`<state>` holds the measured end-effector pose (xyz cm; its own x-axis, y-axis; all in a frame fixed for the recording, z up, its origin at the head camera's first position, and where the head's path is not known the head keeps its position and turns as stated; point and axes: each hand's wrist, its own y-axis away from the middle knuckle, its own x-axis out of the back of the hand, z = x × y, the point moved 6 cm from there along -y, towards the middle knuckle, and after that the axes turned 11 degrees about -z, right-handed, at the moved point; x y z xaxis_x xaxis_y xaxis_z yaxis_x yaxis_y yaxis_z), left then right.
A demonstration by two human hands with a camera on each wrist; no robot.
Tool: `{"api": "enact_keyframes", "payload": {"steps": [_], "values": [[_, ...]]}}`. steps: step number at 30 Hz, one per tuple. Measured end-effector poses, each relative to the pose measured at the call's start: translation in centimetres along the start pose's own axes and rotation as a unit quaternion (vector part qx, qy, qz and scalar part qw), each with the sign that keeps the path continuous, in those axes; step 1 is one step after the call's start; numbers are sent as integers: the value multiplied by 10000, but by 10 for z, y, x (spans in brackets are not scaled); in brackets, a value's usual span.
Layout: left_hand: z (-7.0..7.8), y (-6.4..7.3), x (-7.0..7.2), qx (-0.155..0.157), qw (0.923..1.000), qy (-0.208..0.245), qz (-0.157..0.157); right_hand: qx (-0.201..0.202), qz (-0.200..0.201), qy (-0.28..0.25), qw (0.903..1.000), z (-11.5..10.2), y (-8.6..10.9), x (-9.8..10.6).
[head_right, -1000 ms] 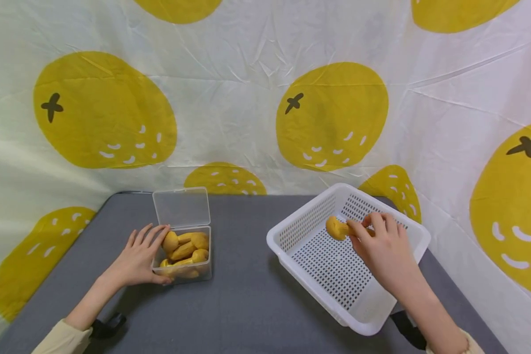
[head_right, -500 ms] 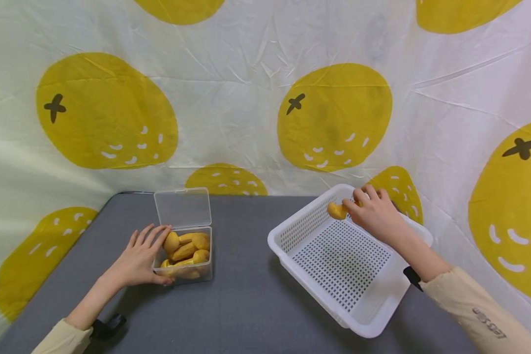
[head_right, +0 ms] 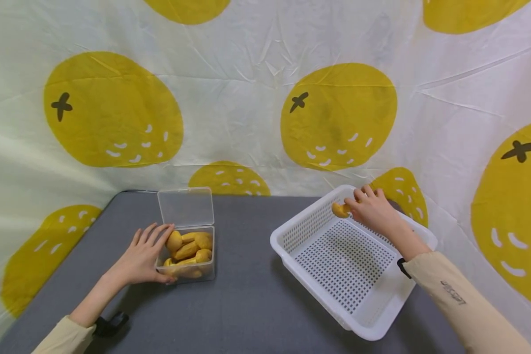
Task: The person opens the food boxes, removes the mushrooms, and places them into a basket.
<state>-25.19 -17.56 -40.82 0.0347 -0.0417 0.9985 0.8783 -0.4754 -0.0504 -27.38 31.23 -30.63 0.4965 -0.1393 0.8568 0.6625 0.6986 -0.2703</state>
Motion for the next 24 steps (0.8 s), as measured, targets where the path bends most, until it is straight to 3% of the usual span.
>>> {"api": "enact_keyframes", "payload": {"steps": [10, 18, 24], "values": [[-1, -1, 0, -7, 10000, -19, 49, -412, -363, -53, 9985, 9, -6, -24], [-1, -3, 1, 69, 10000, -52, -25, -542, -660, -161, 9962, 14, -9, -33], [1, -2, 4, 43, 9999, -30, 126, -544, -662, -248, 9960, 16, -9, -37]]}}
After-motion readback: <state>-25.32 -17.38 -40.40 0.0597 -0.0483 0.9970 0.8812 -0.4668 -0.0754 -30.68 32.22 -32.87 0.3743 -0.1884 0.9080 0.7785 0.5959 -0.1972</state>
